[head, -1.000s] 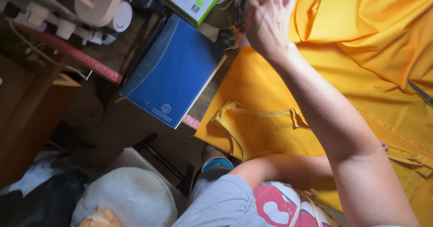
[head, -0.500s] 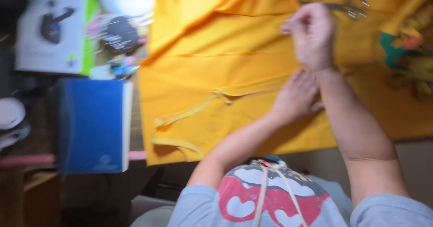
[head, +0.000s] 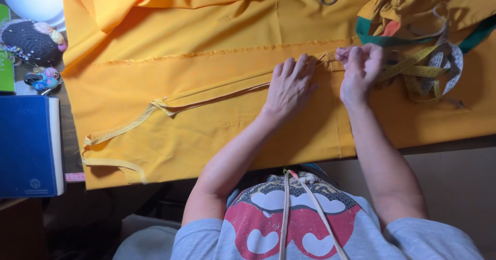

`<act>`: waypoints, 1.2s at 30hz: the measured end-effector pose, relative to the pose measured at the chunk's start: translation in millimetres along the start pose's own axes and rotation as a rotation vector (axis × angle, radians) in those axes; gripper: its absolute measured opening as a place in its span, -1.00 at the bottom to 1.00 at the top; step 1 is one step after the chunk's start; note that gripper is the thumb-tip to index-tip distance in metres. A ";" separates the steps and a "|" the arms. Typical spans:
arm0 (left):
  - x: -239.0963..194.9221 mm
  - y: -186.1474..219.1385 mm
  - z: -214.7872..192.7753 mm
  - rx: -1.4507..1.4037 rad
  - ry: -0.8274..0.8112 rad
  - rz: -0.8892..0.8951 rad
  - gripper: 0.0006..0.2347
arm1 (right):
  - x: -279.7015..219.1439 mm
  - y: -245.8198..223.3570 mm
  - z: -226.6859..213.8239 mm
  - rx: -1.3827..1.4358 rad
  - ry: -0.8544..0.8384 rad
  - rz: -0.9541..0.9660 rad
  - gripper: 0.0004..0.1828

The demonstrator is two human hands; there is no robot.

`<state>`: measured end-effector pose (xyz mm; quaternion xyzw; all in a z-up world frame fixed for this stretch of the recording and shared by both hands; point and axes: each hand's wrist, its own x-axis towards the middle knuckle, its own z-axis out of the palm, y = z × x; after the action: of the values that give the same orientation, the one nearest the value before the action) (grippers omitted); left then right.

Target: Measuring and cutting yellow fabric using a tape measure and scissors

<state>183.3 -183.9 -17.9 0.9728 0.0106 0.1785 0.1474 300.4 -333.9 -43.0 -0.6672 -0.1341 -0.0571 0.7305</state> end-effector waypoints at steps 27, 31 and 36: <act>-31.9 13.9 -14.0 0.123 0.064 0.039 -0.55 | 14.0 -15.3 35.1 -0.405 -0.554 -0.120 -0.84; -29.5 14.7 -18.6 0.098 0.027 -0.005 -0.46 | 14.1 -16.5 39.1 -0.459 -0.559 -0.238 -0.84; -28.6 15.2 -17.0 0.137 0.030 -0.051 -0.42 | 11.7 -22.9 41.6 -0.438 -0.549 -0.193 -0.80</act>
<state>150.0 -195.7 -8.1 0.9773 0.0500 0.1878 0.0847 300.7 -293.9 -14.8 -0.7826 -0.3720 0.0283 0.4983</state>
